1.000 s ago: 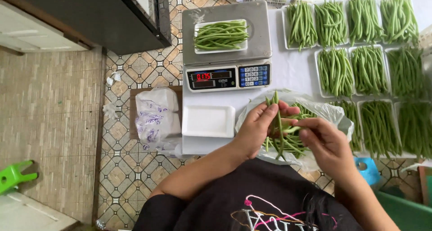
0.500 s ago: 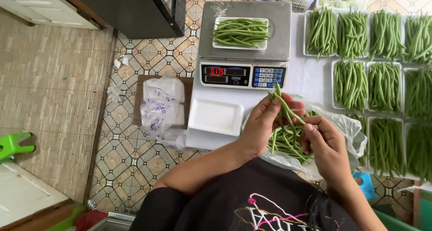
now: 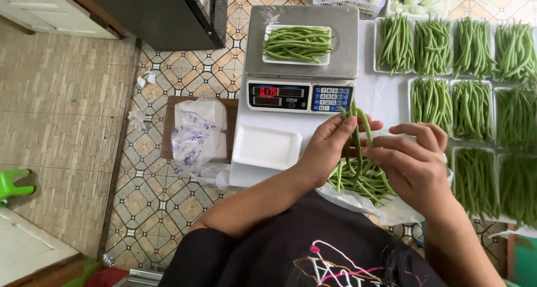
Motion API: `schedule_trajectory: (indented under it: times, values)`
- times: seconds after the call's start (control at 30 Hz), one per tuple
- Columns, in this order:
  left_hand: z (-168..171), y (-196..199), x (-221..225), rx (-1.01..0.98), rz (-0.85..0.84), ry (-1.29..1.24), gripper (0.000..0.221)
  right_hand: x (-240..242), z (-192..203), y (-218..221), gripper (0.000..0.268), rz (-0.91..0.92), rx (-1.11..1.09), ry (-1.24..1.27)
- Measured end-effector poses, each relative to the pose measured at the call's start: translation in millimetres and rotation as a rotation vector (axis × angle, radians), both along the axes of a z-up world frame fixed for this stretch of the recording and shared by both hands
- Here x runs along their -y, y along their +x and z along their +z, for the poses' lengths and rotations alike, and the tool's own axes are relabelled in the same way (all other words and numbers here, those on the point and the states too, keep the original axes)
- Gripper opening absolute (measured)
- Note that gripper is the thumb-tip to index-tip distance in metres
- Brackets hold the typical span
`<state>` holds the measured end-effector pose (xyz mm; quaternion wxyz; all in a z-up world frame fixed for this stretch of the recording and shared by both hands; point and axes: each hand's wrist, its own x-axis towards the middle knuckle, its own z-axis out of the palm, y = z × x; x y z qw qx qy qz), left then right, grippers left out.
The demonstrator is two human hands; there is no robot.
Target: Sorting, weighing, and portioning green beans into trays using a digital scale.
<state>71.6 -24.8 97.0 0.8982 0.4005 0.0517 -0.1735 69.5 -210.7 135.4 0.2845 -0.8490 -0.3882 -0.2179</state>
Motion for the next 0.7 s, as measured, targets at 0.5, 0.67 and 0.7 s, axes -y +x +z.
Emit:
schedule_trajectory:
  times: [0.5,0.67,0.7]
  values:
    - [-34,7,8,0.166,0.165,0.049,0.018,-28,-25,15,0.027,0.131,-0.593,0.362]
    - [-88,35,16,0.124,0.293,0.065,0.024,-63,-46,29,0.029,0.117,-1.139,0.587]
    - [-90,37,13,0.120,0.305,0.059,0.024,-60,-54,37,0.029,0.122,-1.145,0.574]
